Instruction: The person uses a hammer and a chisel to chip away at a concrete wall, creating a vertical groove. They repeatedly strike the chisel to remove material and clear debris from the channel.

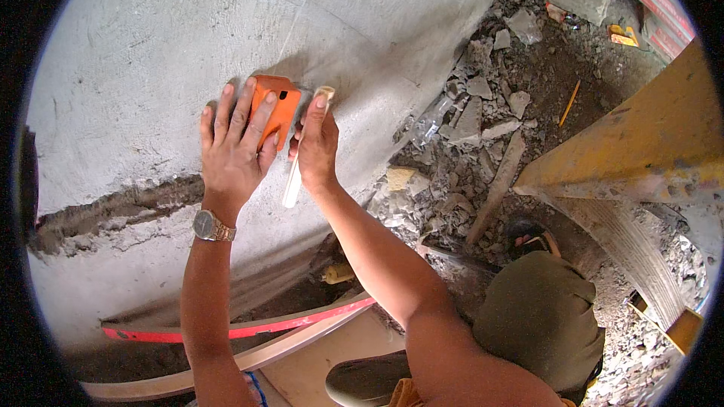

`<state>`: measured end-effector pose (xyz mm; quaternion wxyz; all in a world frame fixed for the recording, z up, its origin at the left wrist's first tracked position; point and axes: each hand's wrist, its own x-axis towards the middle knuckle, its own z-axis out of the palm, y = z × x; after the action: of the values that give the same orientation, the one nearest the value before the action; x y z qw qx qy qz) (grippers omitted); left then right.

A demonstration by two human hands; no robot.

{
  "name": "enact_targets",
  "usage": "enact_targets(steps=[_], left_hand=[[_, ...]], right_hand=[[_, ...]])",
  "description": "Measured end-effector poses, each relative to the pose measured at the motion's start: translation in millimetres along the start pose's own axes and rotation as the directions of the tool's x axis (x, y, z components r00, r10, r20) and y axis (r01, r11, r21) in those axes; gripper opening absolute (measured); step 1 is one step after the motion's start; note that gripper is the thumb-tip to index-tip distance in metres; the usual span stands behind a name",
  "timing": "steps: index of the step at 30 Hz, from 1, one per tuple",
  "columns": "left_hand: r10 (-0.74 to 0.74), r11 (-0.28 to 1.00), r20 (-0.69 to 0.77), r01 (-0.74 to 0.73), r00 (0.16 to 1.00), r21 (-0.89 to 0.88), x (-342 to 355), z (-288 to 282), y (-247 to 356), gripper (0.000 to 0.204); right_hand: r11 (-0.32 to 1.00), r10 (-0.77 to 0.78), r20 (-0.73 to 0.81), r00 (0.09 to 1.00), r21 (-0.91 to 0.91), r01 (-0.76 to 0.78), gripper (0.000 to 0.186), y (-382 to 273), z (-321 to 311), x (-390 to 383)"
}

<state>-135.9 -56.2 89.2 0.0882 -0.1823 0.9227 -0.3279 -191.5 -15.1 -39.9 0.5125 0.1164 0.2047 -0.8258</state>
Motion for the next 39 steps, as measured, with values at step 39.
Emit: enact_targets(steps=[39], left_hand=[[-0.044, 0.994, -0.024, 0.042, 0.999, -0.106, -3.1, 0.8, 11.6, 0.067]], right_hand=[[0.899, 0.434, 0.086, 0.897, -0.109, -0.425, 0.049, 90.8, -30.0, -124.9]])
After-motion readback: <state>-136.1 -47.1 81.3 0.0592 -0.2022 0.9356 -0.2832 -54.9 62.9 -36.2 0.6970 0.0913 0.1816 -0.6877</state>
